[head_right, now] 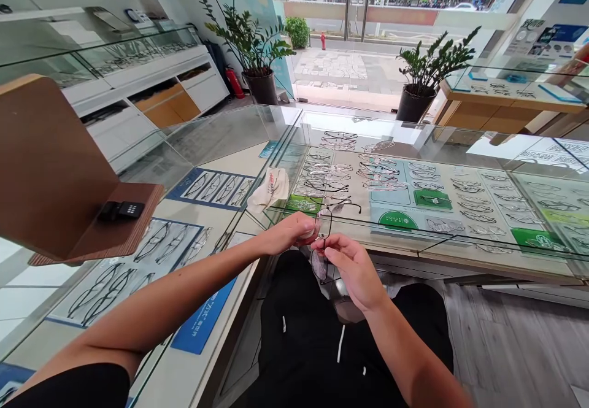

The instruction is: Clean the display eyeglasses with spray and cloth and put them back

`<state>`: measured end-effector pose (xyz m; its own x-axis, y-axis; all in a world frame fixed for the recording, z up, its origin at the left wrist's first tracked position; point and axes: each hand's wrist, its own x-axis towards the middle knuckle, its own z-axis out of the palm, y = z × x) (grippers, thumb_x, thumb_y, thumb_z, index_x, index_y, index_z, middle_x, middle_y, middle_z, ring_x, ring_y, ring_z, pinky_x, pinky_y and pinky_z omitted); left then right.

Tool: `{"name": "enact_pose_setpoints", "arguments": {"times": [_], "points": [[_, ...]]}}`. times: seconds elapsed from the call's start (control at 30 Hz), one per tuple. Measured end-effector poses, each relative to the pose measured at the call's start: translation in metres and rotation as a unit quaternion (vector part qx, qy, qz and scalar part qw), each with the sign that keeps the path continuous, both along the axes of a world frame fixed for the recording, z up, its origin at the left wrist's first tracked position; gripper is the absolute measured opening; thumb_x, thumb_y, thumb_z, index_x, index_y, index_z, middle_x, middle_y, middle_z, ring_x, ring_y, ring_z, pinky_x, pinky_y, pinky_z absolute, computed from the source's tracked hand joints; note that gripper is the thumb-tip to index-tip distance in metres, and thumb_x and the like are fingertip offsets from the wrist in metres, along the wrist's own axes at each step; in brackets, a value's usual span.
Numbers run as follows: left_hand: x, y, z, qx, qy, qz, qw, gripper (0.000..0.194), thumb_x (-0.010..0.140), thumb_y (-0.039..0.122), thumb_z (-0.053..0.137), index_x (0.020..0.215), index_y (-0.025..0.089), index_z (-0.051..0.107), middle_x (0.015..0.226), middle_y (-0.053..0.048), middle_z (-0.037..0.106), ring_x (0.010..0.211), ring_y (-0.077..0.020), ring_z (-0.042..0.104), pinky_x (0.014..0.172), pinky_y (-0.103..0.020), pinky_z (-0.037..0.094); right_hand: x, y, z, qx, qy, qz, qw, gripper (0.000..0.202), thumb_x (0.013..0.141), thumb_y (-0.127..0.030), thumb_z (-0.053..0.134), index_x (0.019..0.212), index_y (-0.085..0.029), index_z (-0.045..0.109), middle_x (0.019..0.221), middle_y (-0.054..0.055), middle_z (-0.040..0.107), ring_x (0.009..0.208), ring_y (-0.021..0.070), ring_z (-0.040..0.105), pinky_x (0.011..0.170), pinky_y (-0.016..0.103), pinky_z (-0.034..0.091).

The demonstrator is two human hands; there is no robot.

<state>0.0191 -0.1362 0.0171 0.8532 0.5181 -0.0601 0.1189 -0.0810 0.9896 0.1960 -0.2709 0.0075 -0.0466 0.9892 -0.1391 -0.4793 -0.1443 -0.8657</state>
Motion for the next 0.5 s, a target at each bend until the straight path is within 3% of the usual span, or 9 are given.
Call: {"name": "enact_pose_setpoints", "arguments": {"times": [0.17, 0.37, 0.5], "points": [[0.0, -0.001, 0.0, 0.02, 0.019, -0.002, 1.0, 0.071, 0.096, 0.081, 0.044, 0.058, 0.022, 0.044, 0.057, 0.0, 0.042, 0.056, -0.0139, 0.035, 0.057, -0.032, 0.027, 0.004, 0.001, -0.003, 0.005, 0.017, -0.011, 1.0, 0.018, 0.089, -0.04, 0.085, 0.1, -0.026, 0.084, 0.11, 0.007, 0.08, 0.111, 0.0254, 0.068, 0.11, 0.045, 0.053], [-0.001, -0.007, -0.001, 0.056, 0.057, -0.065, 0.995, 0.066, 0.101, 0.075, 0.045, 0.062, 0.021, 0.04, 0.059, 0.001, 0.036, 0.058, -0.0134, 0.029, 0.058, -0.033, 0.019, 0.013, 0.009, -0.003, 0.013, 0.067, -0.064, 0.996, 0.013, 0.09, -0.035, 0.083, 0.098, -0.025, 0.082, 0.111, 0.005, 0.079, 0.107, 0.0219, 0.069, 0.103, 0.038, 0.055], [0.0, -0.015, 0.008, 0.086, 0.086, -0.082, 0.989, 0.063, 0.101, 0.073, 0.049, 0.066, 0.021, 0.039, 0.063, 0.002, 0.033, 0.06, -0.0132, 0.028, 0.058, -0.032, 0.019, 0.013, 0.01, -0.002, -0.003, 0.069, -0.059, 0.996, 0.015, 0.089, -0.036, 0.083, 0.097, -0.024, 0.081, 0.112, 0.006, 0.079, 0.102, 0.0216, 0.07, 0.095, 0.036, 0.057]]}}
